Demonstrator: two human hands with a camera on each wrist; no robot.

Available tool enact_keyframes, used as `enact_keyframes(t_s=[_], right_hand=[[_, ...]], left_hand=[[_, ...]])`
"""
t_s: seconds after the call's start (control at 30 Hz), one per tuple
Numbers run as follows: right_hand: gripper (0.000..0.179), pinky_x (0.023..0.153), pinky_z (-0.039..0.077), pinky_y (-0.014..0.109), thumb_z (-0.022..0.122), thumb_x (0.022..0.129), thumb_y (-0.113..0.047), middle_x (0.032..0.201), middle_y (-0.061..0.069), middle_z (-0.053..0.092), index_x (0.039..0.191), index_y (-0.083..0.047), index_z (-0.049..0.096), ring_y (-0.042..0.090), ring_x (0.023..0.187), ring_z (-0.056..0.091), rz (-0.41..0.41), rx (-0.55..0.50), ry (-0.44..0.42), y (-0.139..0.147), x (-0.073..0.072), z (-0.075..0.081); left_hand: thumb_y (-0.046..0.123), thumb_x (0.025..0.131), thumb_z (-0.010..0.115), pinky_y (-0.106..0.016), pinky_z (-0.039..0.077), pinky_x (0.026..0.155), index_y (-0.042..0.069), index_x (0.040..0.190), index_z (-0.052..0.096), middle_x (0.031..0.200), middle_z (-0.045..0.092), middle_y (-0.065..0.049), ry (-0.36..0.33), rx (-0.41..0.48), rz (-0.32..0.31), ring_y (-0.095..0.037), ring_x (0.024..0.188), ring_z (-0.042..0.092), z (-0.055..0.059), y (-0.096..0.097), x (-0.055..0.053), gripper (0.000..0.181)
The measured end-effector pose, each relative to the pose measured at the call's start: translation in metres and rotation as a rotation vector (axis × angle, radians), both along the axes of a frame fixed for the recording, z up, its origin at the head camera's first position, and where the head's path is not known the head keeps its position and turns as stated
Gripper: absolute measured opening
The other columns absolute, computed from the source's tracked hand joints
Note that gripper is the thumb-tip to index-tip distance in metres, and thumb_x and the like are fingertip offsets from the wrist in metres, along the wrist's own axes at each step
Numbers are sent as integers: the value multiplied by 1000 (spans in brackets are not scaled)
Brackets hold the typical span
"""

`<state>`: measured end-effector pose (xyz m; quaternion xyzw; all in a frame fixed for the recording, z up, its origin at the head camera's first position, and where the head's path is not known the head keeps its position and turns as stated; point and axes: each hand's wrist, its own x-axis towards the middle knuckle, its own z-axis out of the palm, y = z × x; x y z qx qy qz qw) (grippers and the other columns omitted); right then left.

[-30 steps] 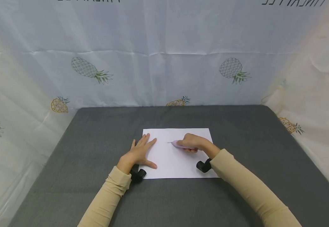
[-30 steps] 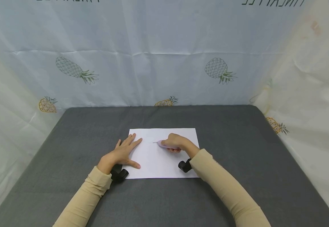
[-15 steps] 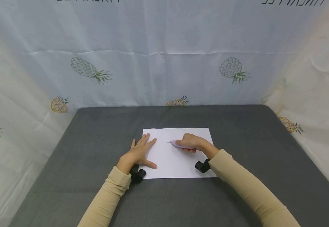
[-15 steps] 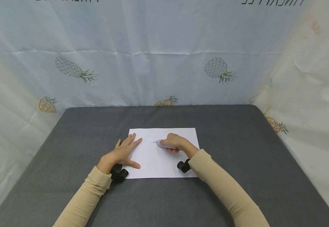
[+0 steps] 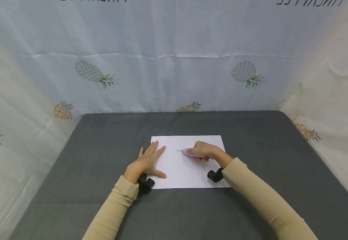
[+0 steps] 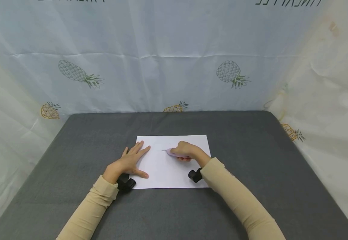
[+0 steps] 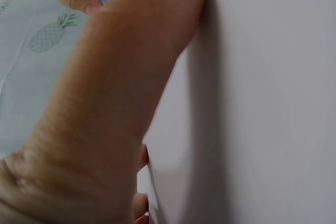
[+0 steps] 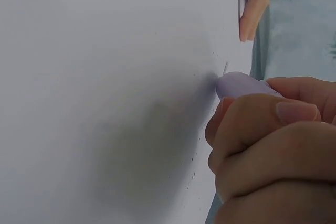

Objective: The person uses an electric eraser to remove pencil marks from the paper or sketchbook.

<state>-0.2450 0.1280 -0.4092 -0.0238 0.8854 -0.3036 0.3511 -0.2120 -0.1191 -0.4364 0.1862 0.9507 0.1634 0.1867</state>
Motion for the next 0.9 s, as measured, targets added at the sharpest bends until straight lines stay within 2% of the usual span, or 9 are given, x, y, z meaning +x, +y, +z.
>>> enact_keyframes(t_s=[0.23, 0.43, 0.63, 0.9], right_hand=[[47, 42, 30, 20, 49, 98, -39, 49, -3, 41, 58, -13, 47, 8, 40, 33, 1, -29, -2, 0, 1, 1], [46, 42, 29, 21, 49, 97, -38, 49, -3, 41, 58, -13, 47, 8, 40, 32, -5, -9, -14, 1, 1, 0], [48, 42, 30, 20, 49, 98, -39, 49, -3, 40, 57, -13, 46, 8, 41, 33, 9, -54, 3, -1, 2, -1], [47, 42, 29, 21, 49, 97, -37, 49, -3, 41, 56, -13, 45, 8, 40, 32, 0, -37, -5, -1, 2, 1]], left_hand=[[48, 66, 85, -69, 1, 117, 16, 154, 22, 165, 2, -17, -2, 2, -1, -36, 154, 0, 0, 0, 0, 114], [48, 65, 85, -69, 1, 117, 16, 154, 22, 165, 2, -17, -1, 4, -2, -36, 154, 1, 0, 0, 0, 114], [48, 65, 85, -70, 1, 117, 16, 154, 23, 165, 2, -17, 4, 4, 1, -37, 154, 1, -1, 0, 0, 113], [49, 66, 85, -70, 1, 117, 15, 154, 23, 164, 2, -18, 2, 9, 0, -37, 154, 1, 0, 0, 0, 113]])
